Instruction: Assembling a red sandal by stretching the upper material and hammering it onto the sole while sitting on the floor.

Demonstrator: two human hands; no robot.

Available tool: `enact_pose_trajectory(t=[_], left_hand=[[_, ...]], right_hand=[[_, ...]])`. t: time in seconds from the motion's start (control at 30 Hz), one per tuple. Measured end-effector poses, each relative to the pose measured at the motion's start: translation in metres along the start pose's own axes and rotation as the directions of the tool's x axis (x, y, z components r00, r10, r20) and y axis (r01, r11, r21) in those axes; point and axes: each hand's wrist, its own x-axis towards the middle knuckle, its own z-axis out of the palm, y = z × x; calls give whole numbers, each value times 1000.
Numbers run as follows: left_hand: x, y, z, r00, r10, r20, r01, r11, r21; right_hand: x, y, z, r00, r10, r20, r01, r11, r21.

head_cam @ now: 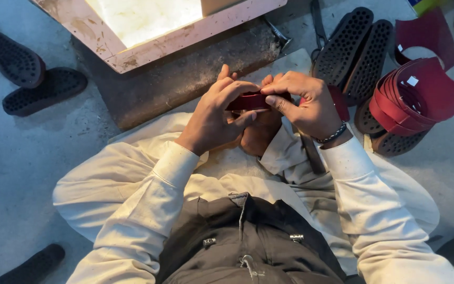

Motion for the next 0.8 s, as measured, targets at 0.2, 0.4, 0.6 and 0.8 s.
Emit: enact_pose_trajectory(t=[0.2,0.4,0.6,0.8], left_hand=[[-16,-5,11,996,-62,-65,61,998,-12],[-19,-24,19,996,-45,-75,44,999,-13],[-21,-29,21,996,-41,-81,39,999,-30],[-21,-42,22,998,-14,-56,13,1000,-14]], right_hand=[[-4,6,0,999,18,41,-19,1000,22],[-3,3,1,998,51,46,-53,998,42],[-5,6,4,998,43,40,-44,999,23],[-5,10,6,997,68,21,-68,998,18]])
